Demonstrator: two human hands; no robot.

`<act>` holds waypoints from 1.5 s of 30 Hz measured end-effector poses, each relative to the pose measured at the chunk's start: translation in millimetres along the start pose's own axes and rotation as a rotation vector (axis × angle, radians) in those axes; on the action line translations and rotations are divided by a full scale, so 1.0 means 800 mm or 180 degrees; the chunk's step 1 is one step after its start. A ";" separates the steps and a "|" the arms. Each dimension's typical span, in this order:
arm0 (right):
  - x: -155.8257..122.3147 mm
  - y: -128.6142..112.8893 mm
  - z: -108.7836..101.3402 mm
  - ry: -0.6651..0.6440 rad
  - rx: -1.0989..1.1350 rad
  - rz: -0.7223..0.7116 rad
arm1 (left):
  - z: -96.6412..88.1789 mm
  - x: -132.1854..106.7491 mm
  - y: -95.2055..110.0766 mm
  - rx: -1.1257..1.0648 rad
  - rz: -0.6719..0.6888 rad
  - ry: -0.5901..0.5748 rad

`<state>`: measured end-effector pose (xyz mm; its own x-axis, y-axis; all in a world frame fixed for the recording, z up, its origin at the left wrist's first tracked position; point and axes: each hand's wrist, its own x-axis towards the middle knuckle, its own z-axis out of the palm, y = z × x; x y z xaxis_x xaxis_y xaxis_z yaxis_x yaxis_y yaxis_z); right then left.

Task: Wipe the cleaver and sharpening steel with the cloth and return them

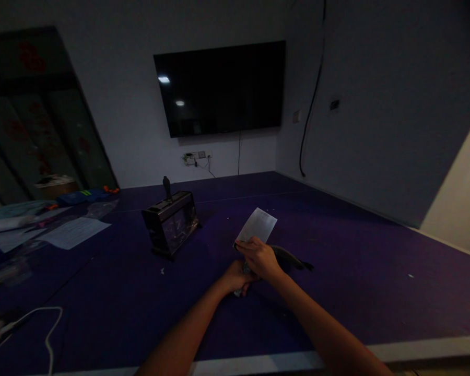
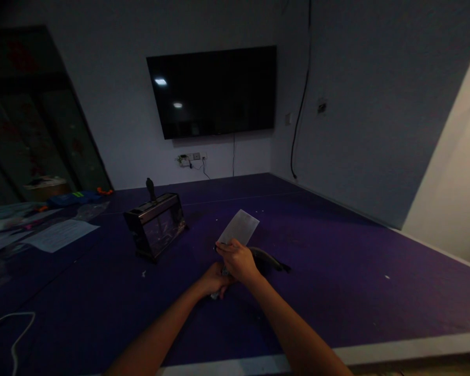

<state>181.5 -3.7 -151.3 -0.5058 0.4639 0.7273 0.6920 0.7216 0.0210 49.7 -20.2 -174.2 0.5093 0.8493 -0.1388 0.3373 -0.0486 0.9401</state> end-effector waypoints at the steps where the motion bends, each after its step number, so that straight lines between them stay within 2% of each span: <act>1: 0.000 0.000 0.000 -0.0031 0.0013 -0.0030 | 0.000 0.000 -0.001 0.0006 -0.0021 0.0024; 6: 0.000 -0.003 0.001 -0.0090 0.0042 -0.0127 | 0.000 0.001 -0.002 0.0020 -0.0104 0.0060; 14: 0.002 -0.001 -0.002 -0.0044 -0.0024 -0.0067 | -0.002 -0.001 0.002 0.0146 -0.0002 -0.0014; 23: -0.002 0.030 -0.017 0.0601 -0.0382 0.0517 | 0.003 -0.005 0.007 0.0524 -0.0180 -0.0040; 30: -0.008 0.059 -0.034 0.1548 -0.0813 0.1122 | -0.001 -0.009 0.013 0.1077 -0.0039 -0.0269; 34: -0.011 0.069 -0.043 0.1925 -0.0857 0.1415 | 0.000 -0.009 0.016 0.1428 -0.0129 -0.0221; 40: -0.013 0.070 -0.044 0.1976 -0.0724 0.1733 | 0.001 -0.008 0.015 0.1572 -0.0145 -0.0217; 45: -0.012 0.066 -0.041 0.1931 -0.0850 0.1579 | 0.000 -0.008 0.013 0.1442 -0.0133 -0.0195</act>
<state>239.6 12.8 -135.0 0.2034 0.2831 0.9373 0.8993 0.3244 -0.2932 50.1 -25.8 -163.5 0.5292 0.8234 -0.2048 0.6638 -0.2514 0.7044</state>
